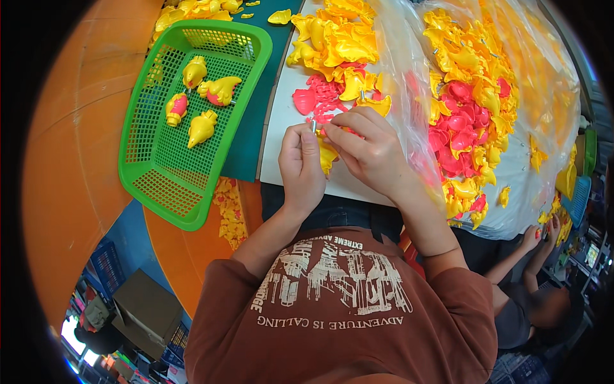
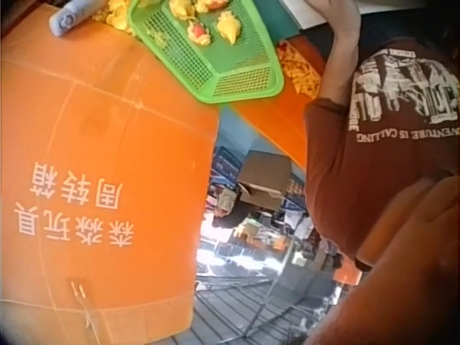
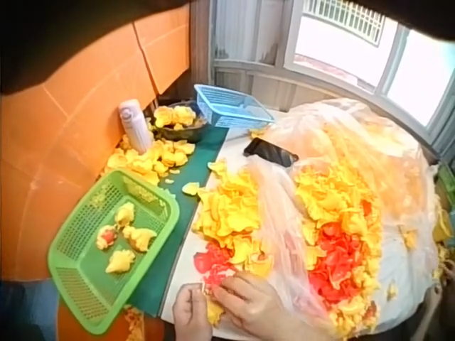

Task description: Assembling small yellow and pink plastic toy components by hand and placing them into a tray.

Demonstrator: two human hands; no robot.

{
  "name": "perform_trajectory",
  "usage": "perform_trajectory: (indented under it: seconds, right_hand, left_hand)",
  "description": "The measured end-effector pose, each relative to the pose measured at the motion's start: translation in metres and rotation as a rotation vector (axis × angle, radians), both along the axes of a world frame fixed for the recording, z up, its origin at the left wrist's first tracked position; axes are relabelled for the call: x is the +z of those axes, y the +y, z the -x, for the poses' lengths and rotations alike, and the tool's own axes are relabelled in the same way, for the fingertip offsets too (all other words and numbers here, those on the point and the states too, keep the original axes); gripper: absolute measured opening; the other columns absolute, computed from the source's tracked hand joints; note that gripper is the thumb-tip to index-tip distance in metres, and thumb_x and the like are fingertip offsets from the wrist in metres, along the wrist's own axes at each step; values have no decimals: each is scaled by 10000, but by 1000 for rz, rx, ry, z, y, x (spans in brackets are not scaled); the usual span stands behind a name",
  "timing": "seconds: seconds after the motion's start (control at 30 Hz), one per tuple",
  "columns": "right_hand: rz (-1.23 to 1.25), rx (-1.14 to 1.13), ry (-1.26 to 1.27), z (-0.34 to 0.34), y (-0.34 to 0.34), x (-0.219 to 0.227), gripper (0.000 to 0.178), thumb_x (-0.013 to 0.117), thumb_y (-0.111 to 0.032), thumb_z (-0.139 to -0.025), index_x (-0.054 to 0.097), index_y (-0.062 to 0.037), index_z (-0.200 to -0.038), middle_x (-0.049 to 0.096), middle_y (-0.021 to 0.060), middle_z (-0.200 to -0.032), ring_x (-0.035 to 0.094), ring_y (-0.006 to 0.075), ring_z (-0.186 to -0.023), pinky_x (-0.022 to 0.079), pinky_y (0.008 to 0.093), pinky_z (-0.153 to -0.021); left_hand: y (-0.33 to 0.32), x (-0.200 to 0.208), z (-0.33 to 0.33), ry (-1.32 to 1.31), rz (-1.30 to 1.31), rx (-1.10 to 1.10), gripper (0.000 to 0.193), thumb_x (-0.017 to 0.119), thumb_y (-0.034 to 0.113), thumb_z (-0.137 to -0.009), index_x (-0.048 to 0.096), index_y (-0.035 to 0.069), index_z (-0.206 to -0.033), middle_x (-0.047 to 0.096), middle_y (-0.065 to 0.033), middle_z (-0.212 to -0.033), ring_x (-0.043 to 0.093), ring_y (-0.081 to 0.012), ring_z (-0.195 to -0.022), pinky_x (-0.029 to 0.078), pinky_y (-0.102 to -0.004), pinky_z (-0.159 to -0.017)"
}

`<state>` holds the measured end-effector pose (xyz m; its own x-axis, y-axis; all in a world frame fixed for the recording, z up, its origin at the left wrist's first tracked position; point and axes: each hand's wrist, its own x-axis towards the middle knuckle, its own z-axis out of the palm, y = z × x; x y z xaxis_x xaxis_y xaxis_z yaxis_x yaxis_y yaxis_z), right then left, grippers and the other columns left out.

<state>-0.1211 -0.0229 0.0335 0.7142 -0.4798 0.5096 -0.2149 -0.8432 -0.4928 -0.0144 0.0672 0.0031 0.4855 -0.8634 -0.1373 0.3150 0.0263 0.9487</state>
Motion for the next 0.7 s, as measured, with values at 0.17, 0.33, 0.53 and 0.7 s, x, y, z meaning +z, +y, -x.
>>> perform_trajectory:
  seconds: [0.17,0.33,0.53,0.7]
  right_hand:
    - [-418,78,-125,-2,1,-21,219,679,-18,-754,665,-13,-973,624,112,-835,610,248,-738,492,313,-671]
    - [-612,136,-119,-26,-3,-42,223,668,-27,-770,660,-12,-992,645,138,-787,612,259,-699,492,306,-673]
    - [118,-50,350,-41,-29,-29,285,663,-106,-696,674,-87,-980,602,14,-1170,495,268,-1144,436,400,-882]
    - [271,26,501,-42,-41,-38,310,633,-82,-712,644,-87,-1022,623,12,-1122,501,267,-1130,429,413,-887]
  left_hand:
    - [7,-4,-9,48,-14,-39,199,384,226,-996,454,44,-955,544,-27,-722,497,-40,-512,377,-179,-415]
    - [11,-19,-28,191,-90,43,255,365,288,-998,475,59,-974,568,-42,-750,543,-69,-545,394,-190,-401]
    - [17,-21,-59,229,-155,187,301,356,347,-992,483,74,-994,606,-73,-833,606,-142,-616,431,-226,-411]
    - [14,-20,-59,271,-101,141,317,335,351,-994,467,67,-1041,606,-93,-886,634,-175,-669,464,-239,-436]
